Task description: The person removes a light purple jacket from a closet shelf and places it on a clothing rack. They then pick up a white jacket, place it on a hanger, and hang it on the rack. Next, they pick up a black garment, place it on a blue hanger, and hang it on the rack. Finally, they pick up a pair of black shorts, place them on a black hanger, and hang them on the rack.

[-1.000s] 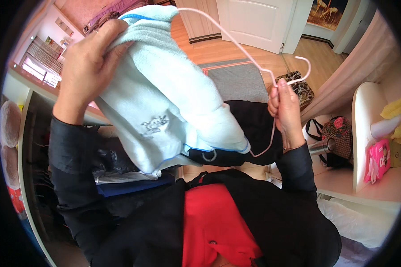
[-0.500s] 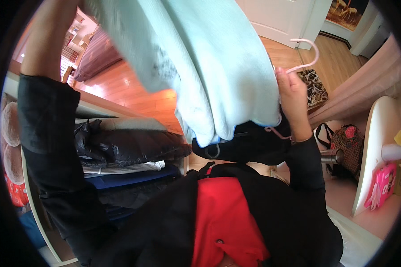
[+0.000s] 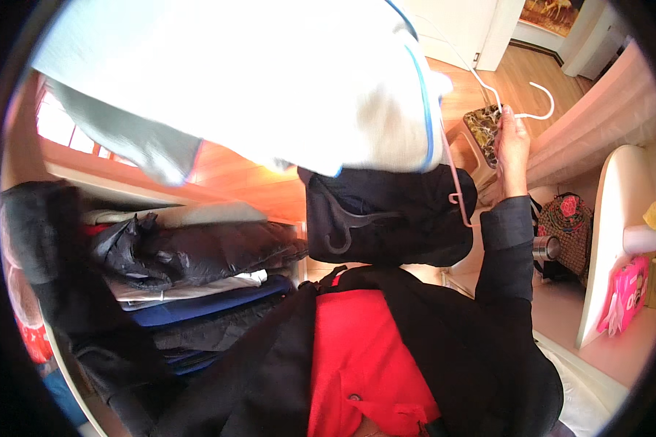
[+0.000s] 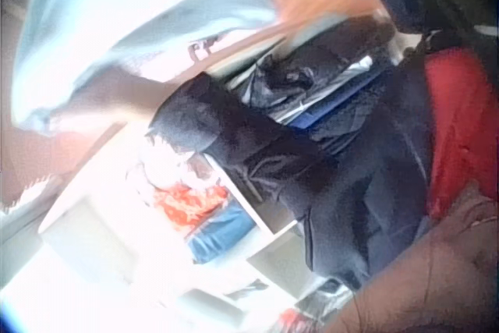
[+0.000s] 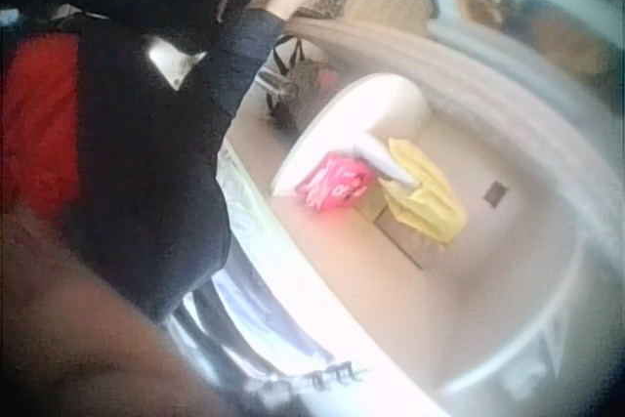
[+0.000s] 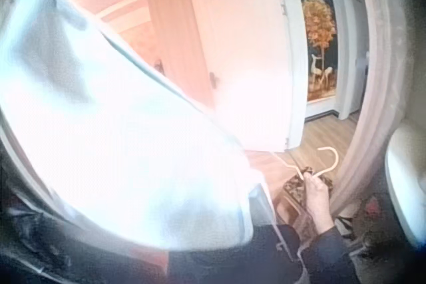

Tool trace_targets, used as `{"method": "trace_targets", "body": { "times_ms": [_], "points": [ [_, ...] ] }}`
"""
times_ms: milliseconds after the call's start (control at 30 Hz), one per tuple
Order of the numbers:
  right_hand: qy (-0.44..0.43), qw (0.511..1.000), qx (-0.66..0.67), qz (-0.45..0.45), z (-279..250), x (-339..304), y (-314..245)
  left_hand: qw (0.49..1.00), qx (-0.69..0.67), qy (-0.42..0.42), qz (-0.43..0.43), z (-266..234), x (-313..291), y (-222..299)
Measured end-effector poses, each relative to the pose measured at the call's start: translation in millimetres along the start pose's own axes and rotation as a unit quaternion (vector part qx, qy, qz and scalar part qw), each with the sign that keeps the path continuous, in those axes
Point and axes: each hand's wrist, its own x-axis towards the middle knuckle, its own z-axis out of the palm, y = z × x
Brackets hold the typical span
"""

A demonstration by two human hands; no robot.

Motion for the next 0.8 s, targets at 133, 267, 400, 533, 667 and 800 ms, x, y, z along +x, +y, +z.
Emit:
{"method": "trace_targets", "body": {
  "times_ms": [133, 267, 400, 533, 667, 800],
  "points": [
    [-0.067, 0.934, -0.316, -0.153, -20.6, -21.6, 1.8, 0.946, -0.317, -0.074, -0.008, 88.5, -54.4, 91.4],
    [-0.128, 0.816, -0.551, -0.117, -35.3, -63.0, 4.2, 0.639, -0.597, -0.258, -0.41, 192.9, -146.7, 179.4],
    [-0.111, 0.823, -0.552, -0.077, -63.3, -88.1, 5.8, 0.327, -0.662, -0.119, -0.663, 256.0, -168.6, 167.0],
    [-0.031, 0.855, -0.514, -0.055, -96.7, -93.6, 26.6, 0.454, -0.69, -0.03, -0.563, 244.1, -116.8, 98.3],
    [0.045, 0.874, -0.471, -0.109, -105.3, -82.4, 56.1, 0.437, -0.807, 0.011, -0.397, 175.1, -41.3, 18.3],
    [0.09, 0.983, -0.112, 0.11, -92.7, -44.3, 60.9, 0.547, -0.768, 0.061, -0.327, 108.8, 1.3, -51.3]
  ]
}}
